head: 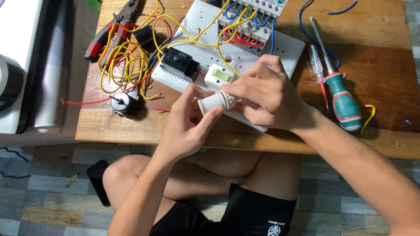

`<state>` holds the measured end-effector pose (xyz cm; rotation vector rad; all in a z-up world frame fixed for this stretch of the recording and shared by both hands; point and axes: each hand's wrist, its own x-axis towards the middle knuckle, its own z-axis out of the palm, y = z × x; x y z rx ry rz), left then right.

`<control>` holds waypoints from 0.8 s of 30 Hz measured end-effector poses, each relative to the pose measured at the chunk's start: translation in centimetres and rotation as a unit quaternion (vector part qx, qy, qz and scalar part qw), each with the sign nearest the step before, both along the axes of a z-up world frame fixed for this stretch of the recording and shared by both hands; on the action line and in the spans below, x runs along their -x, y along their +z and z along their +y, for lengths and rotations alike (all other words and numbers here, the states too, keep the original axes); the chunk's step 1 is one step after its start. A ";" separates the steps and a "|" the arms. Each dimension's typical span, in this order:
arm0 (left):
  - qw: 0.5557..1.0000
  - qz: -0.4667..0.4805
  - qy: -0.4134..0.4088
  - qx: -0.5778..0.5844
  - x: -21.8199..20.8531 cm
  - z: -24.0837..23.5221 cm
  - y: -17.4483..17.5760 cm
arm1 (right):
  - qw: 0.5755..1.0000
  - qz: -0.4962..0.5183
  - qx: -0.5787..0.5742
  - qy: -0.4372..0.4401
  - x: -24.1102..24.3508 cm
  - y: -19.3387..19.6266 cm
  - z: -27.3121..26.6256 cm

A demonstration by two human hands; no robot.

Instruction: The person assembles a white light bulb socket by hand, then uses a screwdriver to tighten wires into a terminal block on a breadboard. They also connect a red wire to a fuse holder and secure it with the screwdriver.

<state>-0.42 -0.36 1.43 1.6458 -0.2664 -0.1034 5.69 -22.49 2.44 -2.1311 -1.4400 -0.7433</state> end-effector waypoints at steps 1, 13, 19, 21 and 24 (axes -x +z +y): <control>1.000 0.006 -0.006 0.027 0.0 -0.1 -0.1 | 1.000 0.019 -0.015 0.006 0.0 -0.1 0.0; 1.000 -0.004 -0.012 0.013 0.3 -0.2 0.1 | 0.999 0.028 -0.026 0.019 0.2 -1.2 -0.8; 0.997 -0.034 -0.065 0.021 0.0 0.8 0.0 | 0.997 0.073 0.007 0.023 0.5 -1.2 -0.8; 0.996 -0.036 -0.073 0.023 0.0 0.9 -0.1 | 0.996 0.086 0.020 0.023 0.5 -1.3 -0.8; 0.996 -0.042 -0.073 0.033 0.1 0.7 -0.1 | 0.996 0.088 0.030 0.012 0.7 -1.5 -0.9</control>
